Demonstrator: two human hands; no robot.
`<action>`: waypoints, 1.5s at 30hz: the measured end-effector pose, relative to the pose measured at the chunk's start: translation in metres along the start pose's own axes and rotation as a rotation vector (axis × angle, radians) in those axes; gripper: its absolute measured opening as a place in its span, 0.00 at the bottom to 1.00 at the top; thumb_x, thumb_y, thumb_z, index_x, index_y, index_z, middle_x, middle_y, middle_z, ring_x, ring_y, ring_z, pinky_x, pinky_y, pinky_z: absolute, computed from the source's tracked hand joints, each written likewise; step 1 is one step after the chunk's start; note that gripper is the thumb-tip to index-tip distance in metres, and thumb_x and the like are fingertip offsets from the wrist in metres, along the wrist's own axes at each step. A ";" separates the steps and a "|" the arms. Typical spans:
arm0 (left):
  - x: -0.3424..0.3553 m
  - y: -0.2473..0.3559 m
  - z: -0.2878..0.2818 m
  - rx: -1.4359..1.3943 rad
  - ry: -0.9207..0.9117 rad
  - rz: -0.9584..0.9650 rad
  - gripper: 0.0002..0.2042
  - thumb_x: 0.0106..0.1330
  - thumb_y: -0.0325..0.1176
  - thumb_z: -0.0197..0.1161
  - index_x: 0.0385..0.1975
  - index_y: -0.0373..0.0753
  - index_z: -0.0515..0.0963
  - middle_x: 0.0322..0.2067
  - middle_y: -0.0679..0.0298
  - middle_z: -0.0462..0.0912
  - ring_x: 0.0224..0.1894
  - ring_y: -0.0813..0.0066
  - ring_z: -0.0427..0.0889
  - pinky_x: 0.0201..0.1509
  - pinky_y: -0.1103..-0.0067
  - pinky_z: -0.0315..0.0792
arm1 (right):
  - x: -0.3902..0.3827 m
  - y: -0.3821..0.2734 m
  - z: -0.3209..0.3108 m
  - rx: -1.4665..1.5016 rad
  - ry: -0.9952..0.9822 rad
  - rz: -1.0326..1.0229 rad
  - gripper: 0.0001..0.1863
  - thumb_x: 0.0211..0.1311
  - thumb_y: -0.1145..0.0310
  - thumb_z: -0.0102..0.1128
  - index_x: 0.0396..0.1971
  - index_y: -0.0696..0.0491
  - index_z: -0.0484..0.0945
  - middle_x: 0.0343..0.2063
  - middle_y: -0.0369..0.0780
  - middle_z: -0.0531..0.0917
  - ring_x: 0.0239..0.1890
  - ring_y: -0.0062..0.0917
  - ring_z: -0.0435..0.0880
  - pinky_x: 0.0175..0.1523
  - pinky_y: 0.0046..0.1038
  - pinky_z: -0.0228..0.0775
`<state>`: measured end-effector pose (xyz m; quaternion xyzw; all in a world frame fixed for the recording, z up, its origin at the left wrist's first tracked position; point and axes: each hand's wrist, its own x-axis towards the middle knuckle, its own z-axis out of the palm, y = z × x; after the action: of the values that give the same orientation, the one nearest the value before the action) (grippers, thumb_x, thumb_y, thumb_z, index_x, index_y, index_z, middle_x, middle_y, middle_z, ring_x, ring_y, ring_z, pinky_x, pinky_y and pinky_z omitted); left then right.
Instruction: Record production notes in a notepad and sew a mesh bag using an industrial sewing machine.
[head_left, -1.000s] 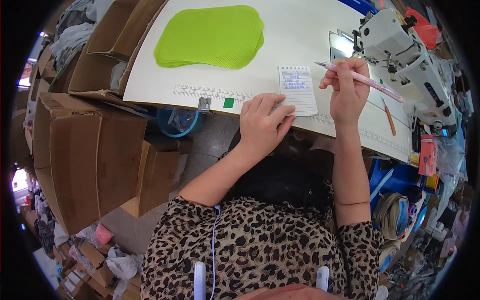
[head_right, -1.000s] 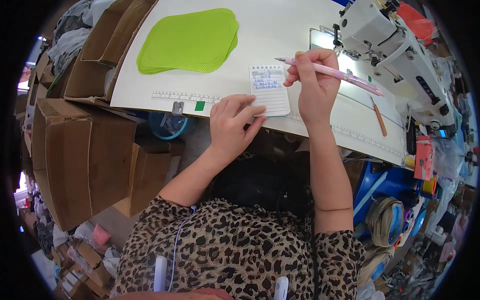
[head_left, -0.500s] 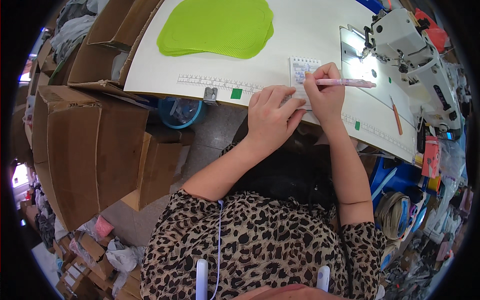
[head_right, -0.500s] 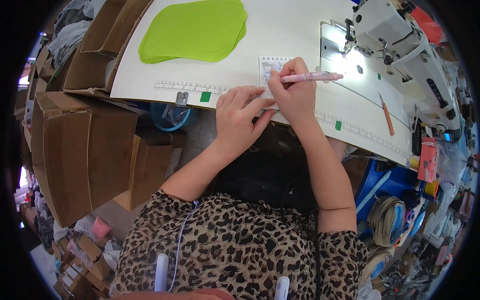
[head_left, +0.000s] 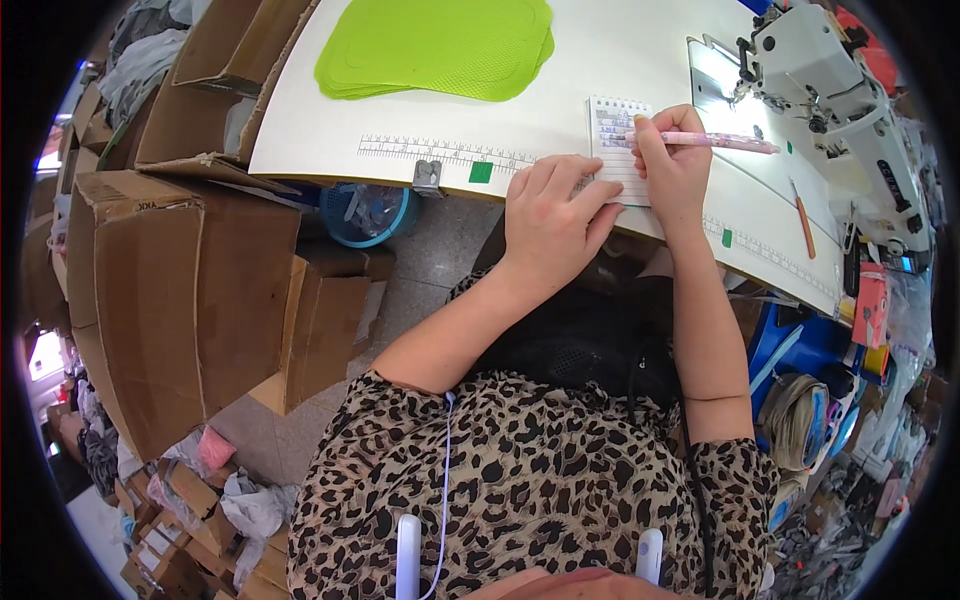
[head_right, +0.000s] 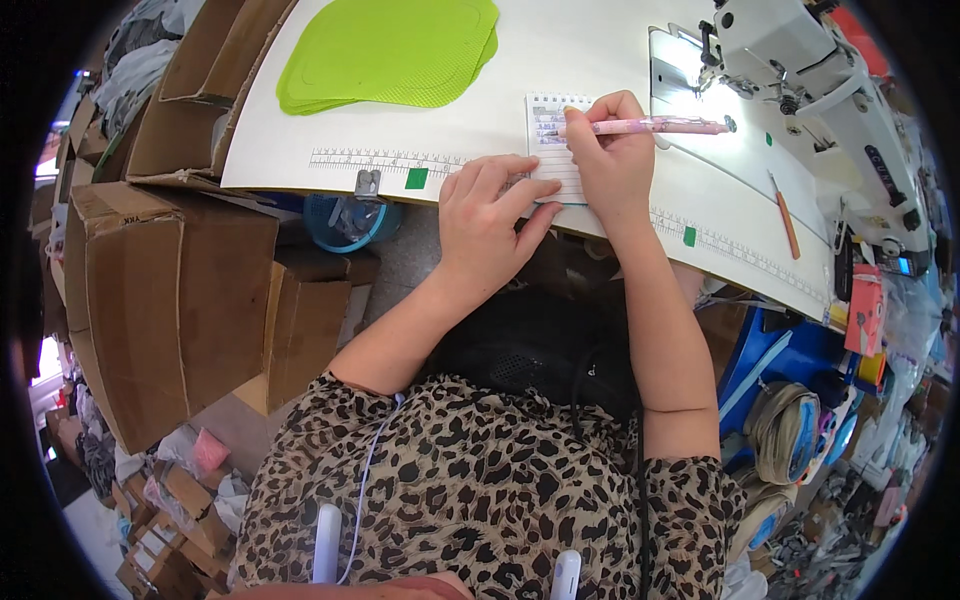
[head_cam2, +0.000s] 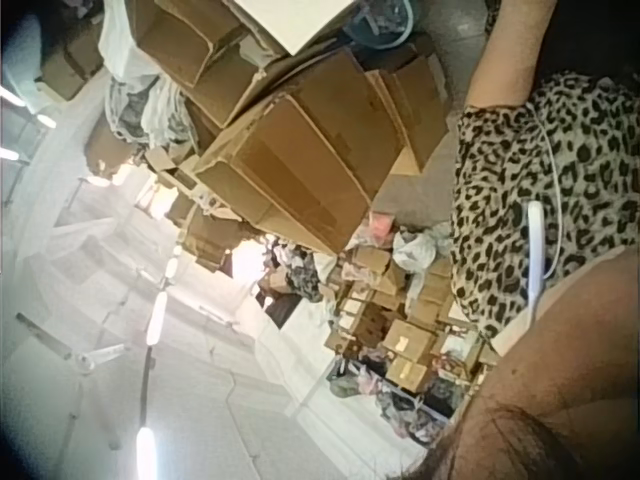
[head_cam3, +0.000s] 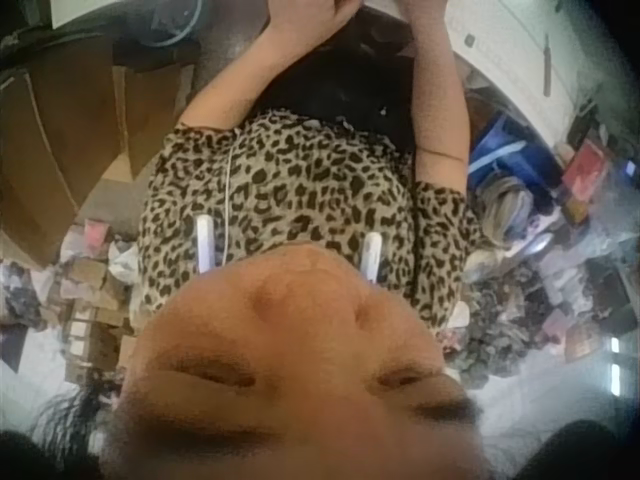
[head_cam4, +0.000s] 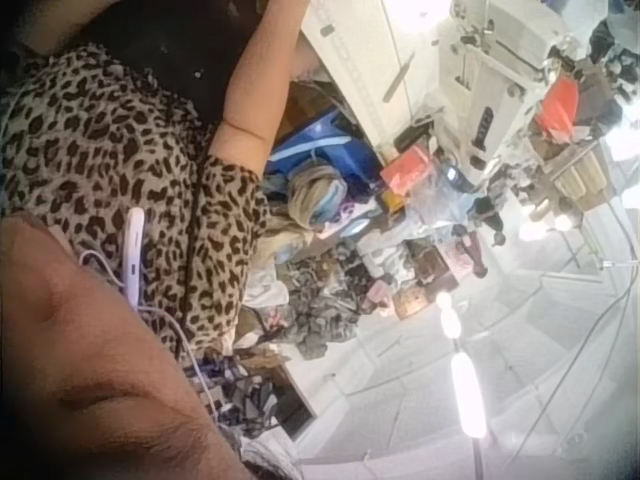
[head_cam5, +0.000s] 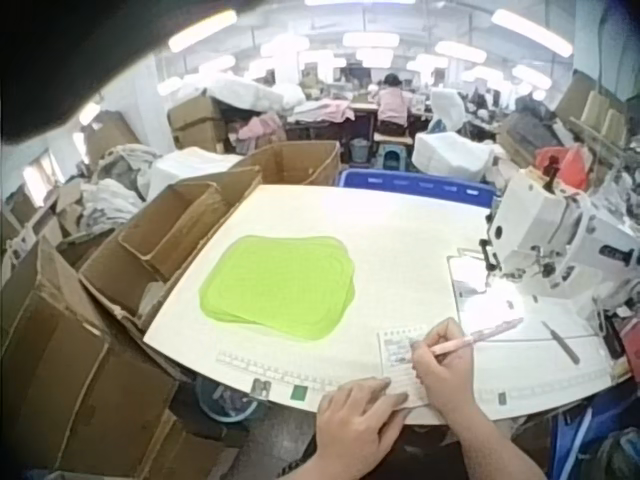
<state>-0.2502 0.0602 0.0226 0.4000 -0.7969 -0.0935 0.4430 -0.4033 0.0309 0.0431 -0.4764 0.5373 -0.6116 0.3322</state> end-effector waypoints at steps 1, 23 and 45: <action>0.000 0.001 0.000 -0.004 0.002 0.005 0.08 0.51 0.35 0.71 0.32 0.48 0.83 0.40 0.69 0.80 0.45 0.68 0.77 0.46 0.71 0.66 | 0.000 -0.001 -0.001 -0.002 0.004 -0.005 0.11 0.59 0.74 0.62 0.26 0.54 0.67 0.18 0.32 0.74 0.19 0.11 0.70 0.22 0.15 0.61; -0.002 -0.003 0.000 0.013 -0.012 0.014 0.10 0.51 0.35 0.70 0.33 0.47 0.82 0.40 0.68 0.78 0.46 0.67 0.76 0.47 0.70 0.66 | 0.007 0.007 -0.016 0.574 0.319 -0.195 0.06 0.68 0.71 0.52 0.34 0.53 0.64 0.24 0.37 0.75 0.20 0.16 0.72 0.21 0.19 0.65; -0.003 -0.005 -0.001 0.007 0.017 0.017 0.08 0.51 0.34 0.70 0.32 0.47 0.82 0.39 0.69 0.80 0.43 0.67 0.77 0.45 0.72 0.66 | 0.013 -0.010 -0.033 -0.175 0.185 -0.452 0.26 0.64 0.83 0.42 0.61 0.54 0.56 0.62 0.51 0.65 0.42 0.26 0.83 0.41 0.19 0.75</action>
<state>-0.2456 0.0590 0.0188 0.3957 -0.7966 -0.0836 0.4493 -0.4374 0.0327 0.0566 -0.5534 0.4963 -0.6622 0.0942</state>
